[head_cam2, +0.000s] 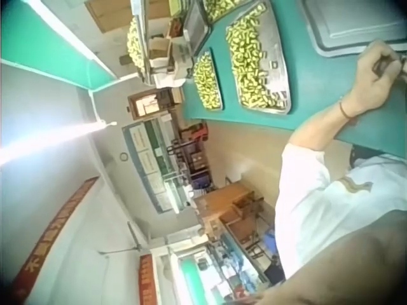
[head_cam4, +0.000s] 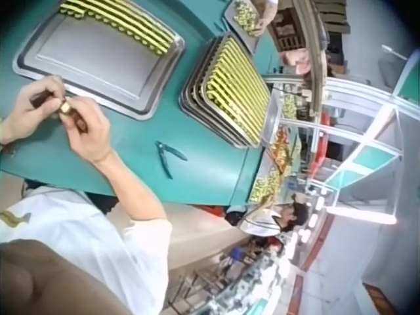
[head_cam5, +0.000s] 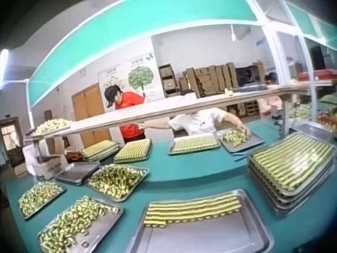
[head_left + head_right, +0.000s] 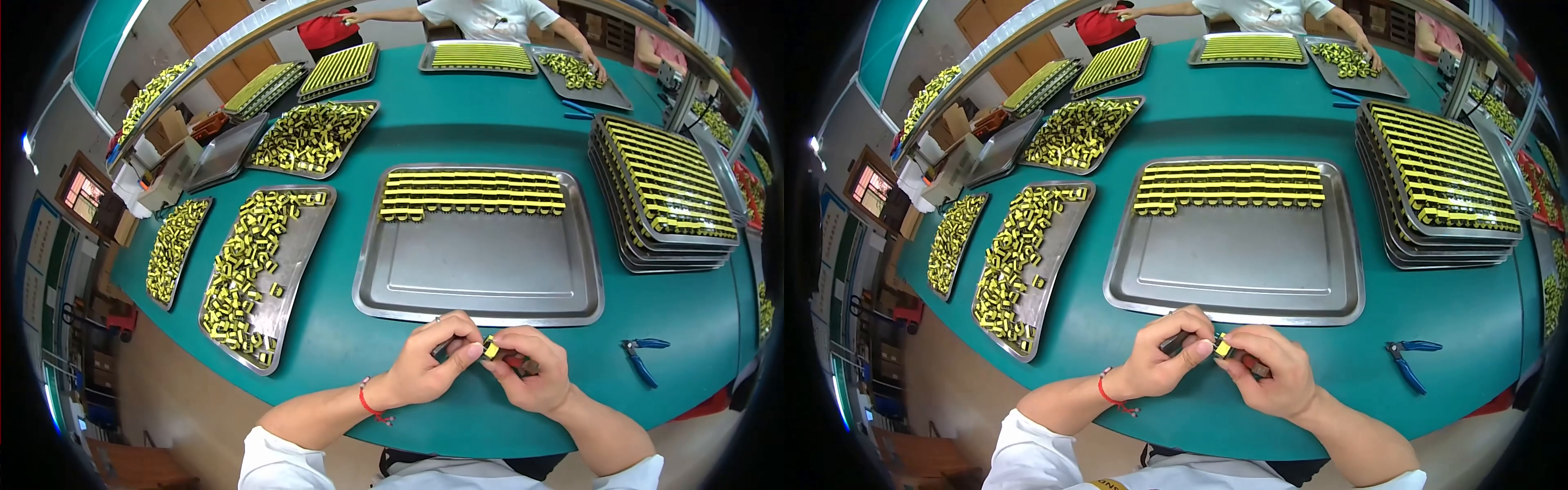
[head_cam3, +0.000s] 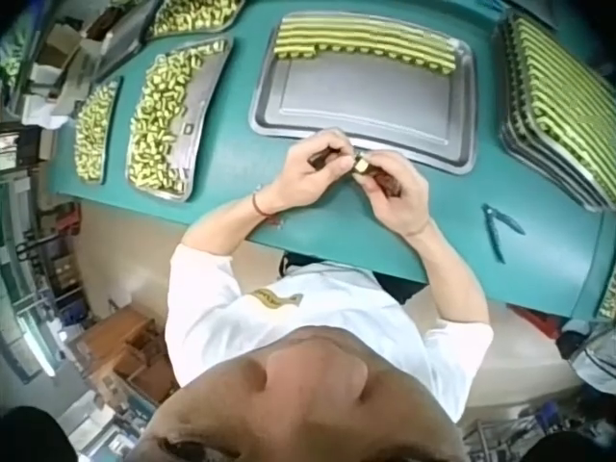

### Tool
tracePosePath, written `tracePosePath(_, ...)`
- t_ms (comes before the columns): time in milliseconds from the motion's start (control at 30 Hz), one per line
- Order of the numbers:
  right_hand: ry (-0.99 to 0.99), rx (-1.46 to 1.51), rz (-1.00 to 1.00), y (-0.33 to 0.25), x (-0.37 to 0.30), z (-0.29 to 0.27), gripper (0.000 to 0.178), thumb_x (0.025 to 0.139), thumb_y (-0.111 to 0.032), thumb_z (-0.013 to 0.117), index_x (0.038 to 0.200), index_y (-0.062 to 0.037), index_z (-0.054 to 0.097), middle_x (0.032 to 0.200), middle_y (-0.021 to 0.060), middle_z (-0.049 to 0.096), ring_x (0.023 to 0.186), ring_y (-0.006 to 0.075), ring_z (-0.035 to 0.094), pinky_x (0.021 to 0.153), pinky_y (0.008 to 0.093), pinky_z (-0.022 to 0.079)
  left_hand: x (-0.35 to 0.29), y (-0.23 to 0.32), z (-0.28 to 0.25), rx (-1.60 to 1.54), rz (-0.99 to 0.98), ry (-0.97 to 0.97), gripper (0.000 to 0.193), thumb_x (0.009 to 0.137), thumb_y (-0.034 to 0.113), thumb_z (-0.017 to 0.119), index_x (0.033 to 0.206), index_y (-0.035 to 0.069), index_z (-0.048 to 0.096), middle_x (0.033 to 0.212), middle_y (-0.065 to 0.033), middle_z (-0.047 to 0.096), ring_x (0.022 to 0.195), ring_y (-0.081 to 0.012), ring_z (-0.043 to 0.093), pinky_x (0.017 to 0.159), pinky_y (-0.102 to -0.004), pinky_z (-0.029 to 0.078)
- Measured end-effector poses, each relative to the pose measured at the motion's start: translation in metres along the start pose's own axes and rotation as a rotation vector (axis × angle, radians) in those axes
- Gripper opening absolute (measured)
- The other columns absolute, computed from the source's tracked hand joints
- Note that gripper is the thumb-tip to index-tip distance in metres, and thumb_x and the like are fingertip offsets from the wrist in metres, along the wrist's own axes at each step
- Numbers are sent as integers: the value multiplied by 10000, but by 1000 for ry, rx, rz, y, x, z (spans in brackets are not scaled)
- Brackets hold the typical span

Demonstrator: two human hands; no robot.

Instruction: The person trims the leads of small electronic components using pliers, then places the processed components into metal trays.

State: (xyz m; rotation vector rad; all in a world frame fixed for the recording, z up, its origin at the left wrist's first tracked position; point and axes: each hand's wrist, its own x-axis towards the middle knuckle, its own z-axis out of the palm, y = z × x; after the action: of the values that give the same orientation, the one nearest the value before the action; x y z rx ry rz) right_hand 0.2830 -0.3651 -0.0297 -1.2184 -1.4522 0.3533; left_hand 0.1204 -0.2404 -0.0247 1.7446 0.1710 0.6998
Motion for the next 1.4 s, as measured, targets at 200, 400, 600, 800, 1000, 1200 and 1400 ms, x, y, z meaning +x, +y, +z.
tracePosePath(200, -4, -3, -9, -1, 1, -1, 393, 748, 80, 757, 1100, -7, 605, 959, 139, 658, 711, 134, 627, 542, 216, 495, 0, 1, 2, 17, -30, 18, 87, 961, 52, 606, 992, -29, 593, 908, -81, 594, 700, -105, 475, 602, -244, 386)
tracePosePath(400, 27, 206, 129, 0, -7, 2, 308, 824, 46, 726, 1107, -3, 614, 967, 101, 654, 626, 105, 612, 543, 219, 497, 3, 3, 4, 222, 74, 133, 118, 920, -11, 612, 1031, -50, 621, 853, -90, 606, 649, -118, 482, 588, -250, 396)
tracePosePath(600, 0, 376, 292, 6, -4, -3, 332, 904, 23, 656, 1203, 21, 514, 872, 111, 640, 729, 156, 665, 626, 267, 539, 26, -2, -28, 563, 307, 290, 83, 825, -74, 633, 899, -37, 636, 747, -88, 604, 628, -166, 547, 535, -264, 411)
tracePosePath(800, -10, 317, 332, 7, -6, 2, 307, 872, 40, 682, 1161, 37, 577, 924, 106, 658, 736, 130, 662, 654, 239, 556, 42, -34, -120, 726, 113, 627, 58, 909, 33, 624, 913, -16, 655, 745, -38, 603, 654, -95, 530, 590, -249, 417)
tracePosePath(1000, 11, 270, 386, 4, -4, 9, 285, 898, -13, 668, 1162, 27, 567, 902, 83, 645, 705, 124, 640, 605, 241, 518, 31, -73, -135, 404, -123, 735, 151, 927, 119, 632, 928, -26, 674, 744, 2, 613, 689, -59, 532, 624, -231, 435)
tracePosePath(1200, -26, 162, 515, -1, 32, 14, 260, 899, -60, 682, 1121, 20, 575, 843, 43, 626, 615, 100, 606, 535, 236, 485, 32, -82, -136, 368, -113, 752, 132, 915, 114, 647, 911, -14, 683, 747, 14, 614, 705, -55, 532, 637, -239, 439)
tracePosePath(1400, -239, -464, 169, 37, 121, 20, 232, 878, -146, 710, 1040, 1, 632, 776, 76, 624, 670, 178, 611, 601, 312, 496, 40, -82, -144, 318, -86, 758, 142, 896, 101, 642, 899, -35, 682, 693, -8, 605, 642, -64, 523, 583, -242, 435)
